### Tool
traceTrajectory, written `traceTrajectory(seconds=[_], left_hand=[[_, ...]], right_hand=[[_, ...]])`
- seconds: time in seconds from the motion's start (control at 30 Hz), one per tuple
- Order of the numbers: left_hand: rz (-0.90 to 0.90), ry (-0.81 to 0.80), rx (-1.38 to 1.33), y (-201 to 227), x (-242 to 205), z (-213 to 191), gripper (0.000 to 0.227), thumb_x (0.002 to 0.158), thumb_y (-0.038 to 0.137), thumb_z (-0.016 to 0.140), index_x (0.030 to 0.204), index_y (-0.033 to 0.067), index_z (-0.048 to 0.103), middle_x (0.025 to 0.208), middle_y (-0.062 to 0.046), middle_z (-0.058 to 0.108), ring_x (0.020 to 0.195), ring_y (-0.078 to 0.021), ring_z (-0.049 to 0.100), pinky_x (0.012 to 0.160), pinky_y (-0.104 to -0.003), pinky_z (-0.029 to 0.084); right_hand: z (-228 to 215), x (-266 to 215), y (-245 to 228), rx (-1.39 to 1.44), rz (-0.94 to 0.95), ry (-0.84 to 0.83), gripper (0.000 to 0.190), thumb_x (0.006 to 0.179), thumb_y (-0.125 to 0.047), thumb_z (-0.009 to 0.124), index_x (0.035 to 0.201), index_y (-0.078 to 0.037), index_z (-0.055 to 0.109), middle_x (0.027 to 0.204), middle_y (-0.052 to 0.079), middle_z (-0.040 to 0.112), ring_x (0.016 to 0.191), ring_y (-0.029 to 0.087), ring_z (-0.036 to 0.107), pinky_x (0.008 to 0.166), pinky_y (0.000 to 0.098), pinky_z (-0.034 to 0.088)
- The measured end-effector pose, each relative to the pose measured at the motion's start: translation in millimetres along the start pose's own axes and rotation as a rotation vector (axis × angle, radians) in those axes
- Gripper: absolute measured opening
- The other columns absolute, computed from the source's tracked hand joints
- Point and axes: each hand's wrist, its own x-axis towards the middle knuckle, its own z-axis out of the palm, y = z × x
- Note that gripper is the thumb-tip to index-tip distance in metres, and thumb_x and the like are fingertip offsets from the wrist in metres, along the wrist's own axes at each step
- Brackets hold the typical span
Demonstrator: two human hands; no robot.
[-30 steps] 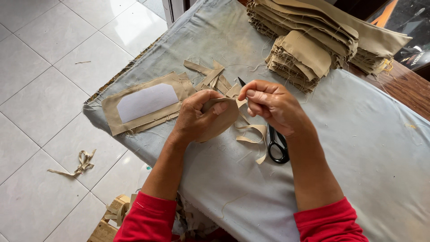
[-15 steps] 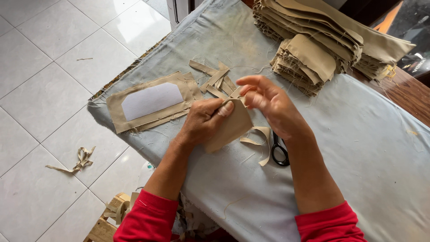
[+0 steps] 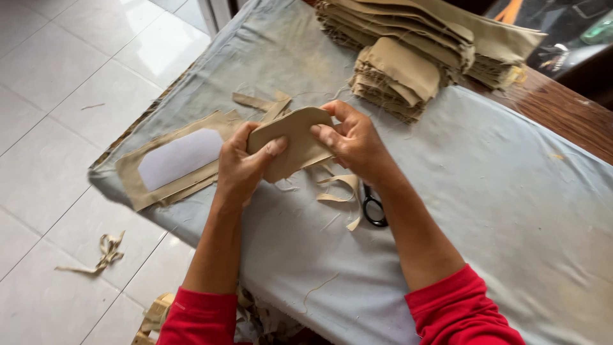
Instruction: The person uses scissors to cut beige fabric pieces around a white paper template. They trim the edges of the fabric, remove the paper template, and place the finished fabric piece onto a stack on the table.
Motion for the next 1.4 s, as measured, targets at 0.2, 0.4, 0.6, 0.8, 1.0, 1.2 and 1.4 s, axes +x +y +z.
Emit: traceTrajectory(seconds=[0.2,0.4,0.6,0.8,1.0,1.2,1.4], left_hand=[[-0.050,0.035,-0.326,0.3,3.1,0.5,0.025,0.083,0.006,0.085,0.106,0.0033,0.075,0.082,-0.010,0.074,0.070,-0.0116,0.069,0.062,-0.028,0.064],[-0.092,-0.022,-0.647,-14.0,11.4,-5.7,0.013,0.079,-0.008,0.067,0.088,-0.0050,0.075,0.094,-0.023,0.076,0.073,-0.0255,0.077,0.064,-0.041,0.067],[-0.106,0.026,-0.697,-5.7,13.8,-18.1,0.026,0.084,-0.005,0.060,0.108,-0.0021,0.068,0.105,-0.018,0.075,0.086,-0.0208,0.077,0.076,-0.032,0.066],[-0.147,-0.039,-0.294,-29.5,18.4,-19.0,0.026,0.099,0.011,0.068,0.124,0.0038,0.068,0.100,-0.015,0.074,0.079,-0.0195,0.075,0.072,-0.033,0.065],[0.057,-0.029,0.304,59.0,35.8,57.7,0.017,0.100,0.025,0.066,0.117,0.0242,0.069,0.059,-0.007,0.067,0.043,-0.0180,0.068,0.047,-0.025,0.060],[0.158,-0.130,0.346,42.3,124.0,160.8,0.019,0.099,0.023,0.063,0.117,0.0224,0.068,0.060,-0.007,0.069,0.042,-0.0156,0.067,0.045,-0.025,0.058],[0.280,-0.210,0.649,-26.0,178.5,201.6,0.025,0.098,0.027,0.065,0.122,0.0313,0.069,0.072,-0.012,0.070,0.079,-0.0413,0.072,0.081,-0.055,0.056]], right_hand=[[0.7,0.1,-8.4,0.286,0.041,-0.038,0.032,0.091,-0.001,0.069,0.123,-0.006,0.068,0.061,0.012,0.057,0.038,0.011,0.046,0.033,0.0245,0.042],[-3.0,8.2,25.5,0.428,0.176,-0.009,0.029,0.090,0.004,0.058,0.114,0.002,0.074,0.082,0.015,0.073,0.048,0.008,0.062,0.041,0.0199,0.044],[28.8,-8.3,-11.0,0.152,-0.077,-0.062,0.033,0.087,0.014,0.055,0.105,0.002,0.080,0.082,0.015,0.071,0.055,0.012,0.060,0.043,0.0211,0.051],[-11.3,-5.3,-21.4,0.156,-0.110,0.057,0.024,0.094,0.002,0.062,0.114,0.001,0.075,0.073,0.015,0.069,0.051,0.013,0.061,0.041,0.0229,0.051],[-78.1,0.7,-22.4,-0.072,-0.158,0.232,0.014,0.100,-0.001,0.062,0.114,0.003,0.063,0.069,0.019,0.066,0.050,0.022,0.066,0.040,0.0301,0.054],[-124.7,8.3,-9.8,-0.084,-0.295,0.709,0.036,0.103,-0.001,0.060,0.135,-0.005,0.044,0.072,0.009,0.058,0.057,0.013,0.055,0.054,0.0229,0.049],[-158.2,24.3,33.0,-0.478,-0.012,0.812,0.016,0.102,-0.006,0.064,0.112,-0.014,0.073,0.071,0.008,0.069,0.059,0.015,0.064,0.055,0.0260,0.051]])
